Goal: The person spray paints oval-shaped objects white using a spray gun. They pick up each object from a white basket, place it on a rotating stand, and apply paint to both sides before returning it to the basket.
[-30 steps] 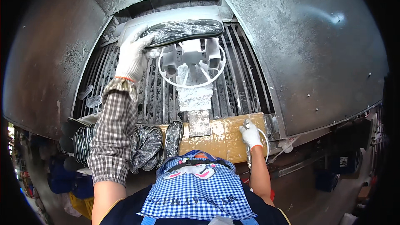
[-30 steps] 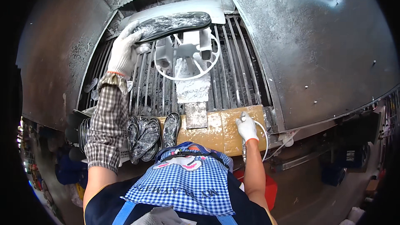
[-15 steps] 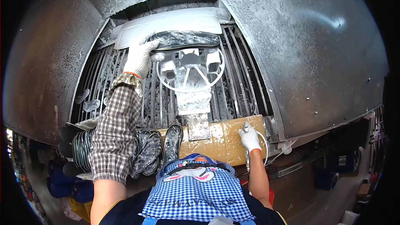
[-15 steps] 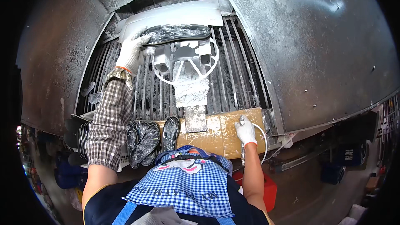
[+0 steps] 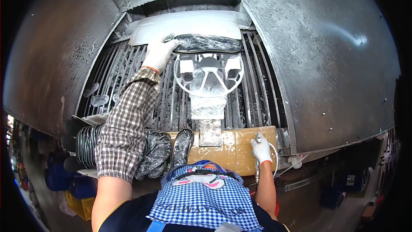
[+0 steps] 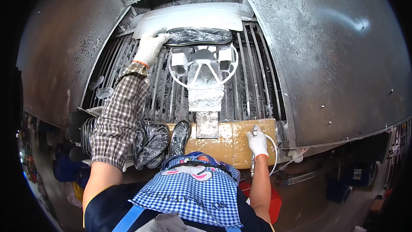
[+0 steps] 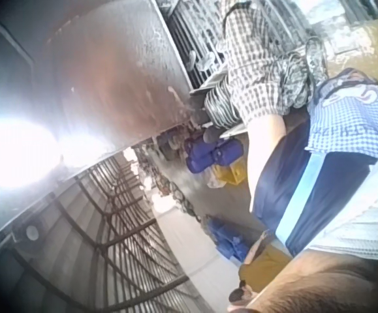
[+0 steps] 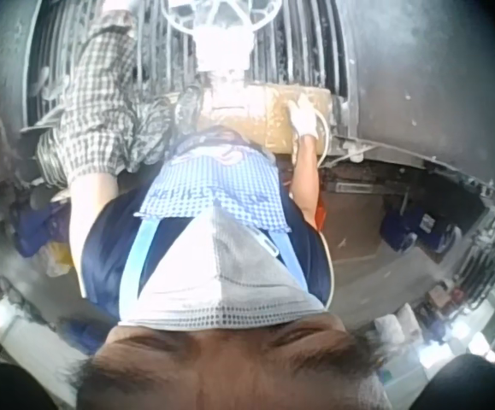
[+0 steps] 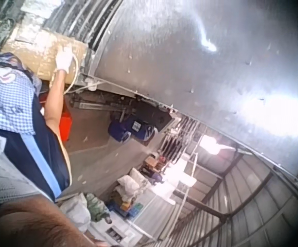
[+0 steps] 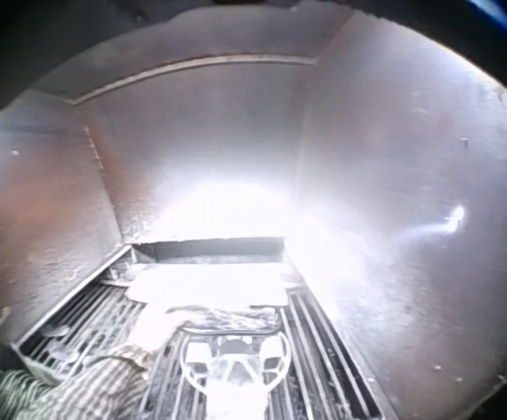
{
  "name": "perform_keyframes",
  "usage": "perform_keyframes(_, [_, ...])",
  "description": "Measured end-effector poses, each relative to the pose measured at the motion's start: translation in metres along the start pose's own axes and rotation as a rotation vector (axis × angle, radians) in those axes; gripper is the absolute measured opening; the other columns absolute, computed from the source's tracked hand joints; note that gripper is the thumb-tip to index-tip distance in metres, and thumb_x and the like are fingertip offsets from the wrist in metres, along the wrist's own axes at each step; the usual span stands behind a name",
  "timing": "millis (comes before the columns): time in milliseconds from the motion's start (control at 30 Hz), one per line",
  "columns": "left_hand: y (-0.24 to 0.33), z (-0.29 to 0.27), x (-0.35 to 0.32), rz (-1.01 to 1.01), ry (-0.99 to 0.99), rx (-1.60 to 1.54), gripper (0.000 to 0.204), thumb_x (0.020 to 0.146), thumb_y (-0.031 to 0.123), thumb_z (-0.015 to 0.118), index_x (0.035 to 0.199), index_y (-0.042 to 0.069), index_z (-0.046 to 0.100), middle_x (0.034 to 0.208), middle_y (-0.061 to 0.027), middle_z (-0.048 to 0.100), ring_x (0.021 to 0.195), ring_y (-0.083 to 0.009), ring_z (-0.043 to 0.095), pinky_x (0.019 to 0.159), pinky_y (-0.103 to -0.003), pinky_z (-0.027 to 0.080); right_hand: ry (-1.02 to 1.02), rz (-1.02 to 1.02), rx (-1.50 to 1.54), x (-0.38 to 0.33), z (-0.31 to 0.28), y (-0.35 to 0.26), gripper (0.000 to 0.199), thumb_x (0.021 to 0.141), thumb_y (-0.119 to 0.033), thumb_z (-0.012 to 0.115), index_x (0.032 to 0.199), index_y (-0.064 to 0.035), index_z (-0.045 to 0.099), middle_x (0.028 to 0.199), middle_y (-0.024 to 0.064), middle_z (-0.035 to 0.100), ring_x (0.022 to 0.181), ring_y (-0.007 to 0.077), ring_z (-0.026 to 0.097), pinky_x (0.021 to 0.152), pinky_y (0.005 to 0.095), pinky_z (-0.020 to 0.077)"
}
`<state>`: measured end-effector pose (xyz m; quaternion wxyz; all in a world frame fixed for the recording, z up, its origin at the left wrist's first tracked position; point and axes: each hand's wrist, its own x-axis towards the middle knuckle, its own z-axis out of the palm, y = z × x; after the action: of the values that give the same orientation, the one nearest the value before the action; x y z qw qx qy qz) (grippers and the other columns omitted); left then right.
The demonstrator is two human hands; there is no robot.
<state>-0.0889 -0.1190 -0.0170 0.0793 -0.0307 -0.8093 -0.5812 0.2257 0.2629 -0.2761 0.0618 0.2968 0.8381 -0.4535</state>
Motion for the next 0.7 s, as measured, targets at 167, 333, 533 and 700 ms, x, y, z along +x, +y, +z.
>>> perform_keyframes(167, [-0.002, -0.002, 0.001, -0.011, -0.02, 0.009, 0.047, 0.098, 0.014, 0.072, 0.141, -0.005, 0.065, 0.091, -0.0082, 0.074, 0.052, -0.0074, 0.054, 0.042, -0.023, 0.04, 0.001, -0.024, -0.047, -0.005, -0.005, -0.011, 0.061, 0.094, -0.023, 0.072, 0.148, 0.0005, 0.059, 0.132, 0.0279, 0.072, 0.124, 0.0409, 0.069, 0.108, 0.0442, 0.0514])
perform_keyframes(333, [0.0, -0.005, -0.002, -0.029, -0.057, 0.071, 0.049, 0.099, 0.014, 0.072, 0.143, -0.005, 0.064, 0.105, -0.0129, 0.076, 0.067, -0.0121, 0.065, 0.054, -0.026, 0.052, -0.001, -0.006, -0.018, -0.003, -0.003, -0.008, 0.059, 0.094, -0.022, 0.073, 0.147, 0.0007, 0.06, 0.132, 0.028, 0.072, 0.124, 0.0405, 0.069, 0.108, 0.0447, 0.0516])
perform_keyframes(533, [0.018, 0.017, -0.023, 0.698, 0.18, 0.689, 0.048, 0.091, 0.029, 0.081, 0.132, 0.004, 0.073, 0.124, -0.0175, 0.073, 0.118, -0.0325, 0.068, 0.105, -0.043, 0.053, 0.06, -0.072, -0.08, 0.01, 0.005, 0.021, 0.059, 0.096, -0.018, 0.073, 0.151, -0.004, 0.058, 0.107, 0.0166, 0.077, 0.078, 0.0233, 0.071, 0.065, 0.0385, 0.0578])
perform_keyframes(700, [0.039, 0.05, -0.035, 0.946, 0.005, 0.804, 0.05, 0.079, 0.039, 0.089, 0.116, 0.008, 0.077, 0.11, -0.0156, 0.071, 0.102, -0.0366, 0.067, 0.089, -0.051, 0.053, 0.026, -0.031, -0.104, -0.001, -0.003, -0.005, 0.058, 0.094, -0.023, 0.073, 0.147, -0.0025, 0.061, 0.121, 0.0256, 0.074, 0.108, 0.0387, 0.07, 0.094, 0.0452, 0.0548])
